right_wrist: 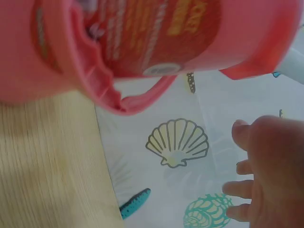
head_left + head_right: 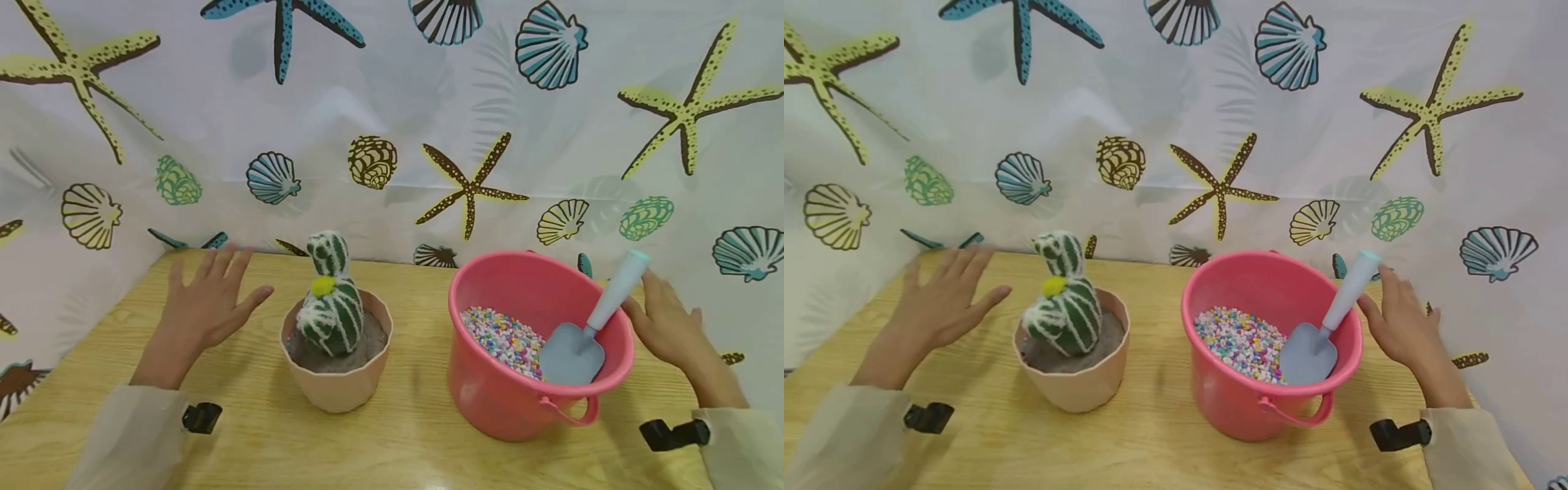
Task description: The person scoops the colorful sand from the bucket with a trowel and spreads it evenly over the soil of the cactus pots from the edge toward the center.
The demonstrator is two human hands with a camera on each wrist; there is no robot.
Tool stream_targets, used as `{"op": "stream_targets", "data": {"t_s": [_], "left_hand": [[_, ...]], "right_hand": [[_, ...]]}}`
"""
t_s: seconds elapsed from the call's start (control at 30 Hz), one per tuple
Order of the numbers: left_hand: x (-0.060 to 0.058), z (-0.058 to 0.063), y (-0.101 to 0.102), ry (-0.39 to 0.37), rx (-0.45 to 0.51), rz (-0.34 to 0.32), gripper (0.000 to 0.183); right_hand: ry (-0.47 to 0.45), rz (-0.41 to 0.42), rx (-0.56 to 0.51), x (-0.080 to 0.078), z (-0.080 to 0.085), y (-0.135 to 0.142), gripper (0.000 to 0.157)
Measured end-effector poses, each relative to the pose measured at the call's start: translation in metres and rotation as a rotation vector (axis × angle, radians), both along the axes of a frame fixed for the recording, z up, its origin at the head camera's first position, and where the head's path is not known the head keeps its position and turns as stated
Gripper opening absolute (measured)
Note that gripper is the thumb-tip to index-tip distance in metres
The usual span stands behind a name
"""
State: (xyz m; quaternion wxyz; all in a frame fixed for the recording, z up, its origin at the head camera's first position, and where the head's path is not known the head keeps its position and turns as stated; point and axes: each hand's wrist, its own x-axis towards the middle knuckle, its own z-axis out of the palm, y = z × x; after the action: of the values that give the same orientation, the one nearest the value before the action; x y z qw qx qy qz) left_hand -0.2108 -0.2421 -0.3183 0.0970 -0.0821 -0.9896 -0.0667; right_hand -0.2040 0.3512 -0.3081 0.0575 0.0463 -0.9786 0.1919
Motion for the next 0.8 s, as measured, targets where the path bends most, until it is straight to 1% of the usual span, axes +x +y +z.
{"op": "stream_targets", "data": {"t_s": [0.1, 0.2, 0.33, 0.43, 0.5, 0.57, 0.63, 0.73, 0.8], "left_hand": [[0.004, 0.0, 0.0, 0.013, 0.006, 0.012, 0.081], [0.009, 0.002, 0.001, 0.038, 0.005, 0.018, 0.079], [0.018, 0.007, 0.004, 0.069, 0.011, 0.028, 0.076], [0.025, 0.011, 0.008, 0.088, 0.014, 0.035, 0.074], [0.029, 0.013, 0.01, 0.102, 0.009, 0.038, 0.073], [0.033, 0.016, 0.013, 0.11, 0.006, 0.043, 0.072], [0.038, 0.018, 0.015, 0.1, 0.011, 0.047, 0.071], [0.045, 0.021, 0.018, 0.082, 0.031, 0.052, 0.069], [0.05, 0.023, 0.021, 0.086, 0.045, 0.05, 0.067]], "right_hand": [[-0.033, 0.076, -0.13, 0.003, 0.004, 0.0, 0.072], [-0.036, 0.123, -0.208, 0.005, 0.009, 0.002, 0.067], [0.021, 0.123, -0.249, 0.008, 0.014, 0.005, 0.06], [0.059, 0.12, -0.307, 0.009, 0.016, 0.006, 0.057], [0.068, 0.124, -0.349, 0.011, 0.018, 0.006, 0.057], [0.061, 0.13, -0.381, 0.012, 0.018, 0.004, 0.057], [0.048, 0.136, -0.407, 0.013, 0.019, 0.004, 0.057], [0.027, 0.131, -0.426, 0.014, 0.019, 0.002, 0.057], [0.031, 0.131, -0.435, 0.014, 0.02, 0.001, 0.056]]}}
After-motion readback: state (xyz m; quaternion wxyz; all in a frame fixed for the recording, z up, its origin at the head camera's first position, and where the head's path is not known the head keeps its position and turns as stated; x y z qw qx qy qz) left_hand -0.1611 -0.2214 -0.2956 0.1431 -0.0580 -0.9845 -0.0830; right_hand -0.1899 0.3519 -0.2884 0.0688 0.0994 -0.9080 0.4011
